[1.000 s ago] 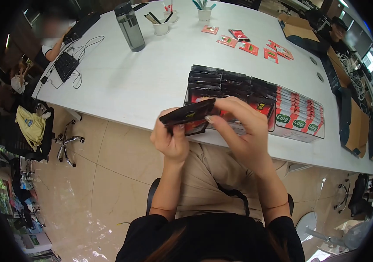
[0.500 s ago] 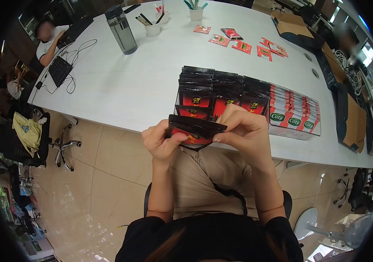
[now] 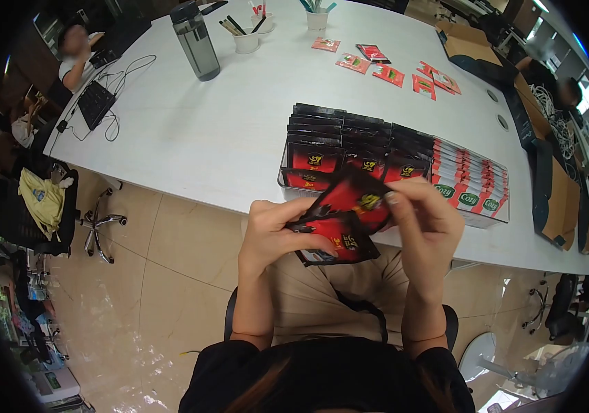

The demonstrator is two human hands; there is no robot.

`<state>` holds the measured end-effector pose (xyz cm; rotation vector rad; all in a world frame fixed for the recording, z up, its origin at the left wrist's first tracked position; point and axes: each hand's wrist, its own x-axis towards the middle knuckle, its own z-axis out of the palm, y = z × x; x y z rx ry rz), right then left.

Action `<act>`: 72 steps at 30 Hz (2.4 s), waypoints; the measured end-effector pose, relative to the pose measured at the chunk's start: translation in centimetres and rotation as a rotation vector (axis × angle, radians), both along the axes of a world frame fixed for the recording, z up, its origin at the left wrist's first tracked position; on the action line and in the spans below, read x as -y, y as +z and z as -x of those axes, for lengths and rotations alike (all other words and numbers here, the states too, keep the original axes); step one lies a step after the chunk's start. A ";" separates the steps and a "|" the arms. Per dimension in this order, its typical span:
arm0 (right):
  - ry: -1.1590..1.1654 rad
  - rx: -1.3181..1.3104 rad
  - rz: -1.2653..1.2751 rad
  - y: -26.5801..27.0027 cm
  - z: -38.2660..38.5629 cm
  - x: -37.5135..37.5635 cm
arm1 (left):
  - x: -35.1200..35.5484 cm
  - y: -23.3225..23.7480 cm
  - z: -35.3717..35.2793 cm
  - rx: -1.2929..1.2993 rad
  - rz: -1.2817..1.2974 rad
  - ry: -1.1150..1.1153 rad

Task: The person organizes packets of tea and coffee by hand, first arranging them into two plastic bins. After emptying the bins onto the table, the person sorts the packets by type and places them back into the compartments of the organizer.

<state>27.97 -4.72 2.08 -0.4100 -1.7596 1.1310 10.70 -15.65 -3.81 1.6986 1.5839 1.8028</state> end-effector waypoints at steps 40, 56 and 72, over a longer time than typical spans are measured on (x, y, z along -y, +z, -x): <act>-0.107 0.992 -0.779 0.5 3.5 -5.9 | -2.7 -1.6 4.3 0.780 -0.005 0.009; -0.243 0.725 -0.717 -1.0 6.9 -2.8 | -2.6 -1.6 4.2 0.760 -0.035 0.150; 0.012 0.112 -0.326 0.4 0.9 -0.5 | -1.9 -2.0 0.4 -0.015 -0.423 0.279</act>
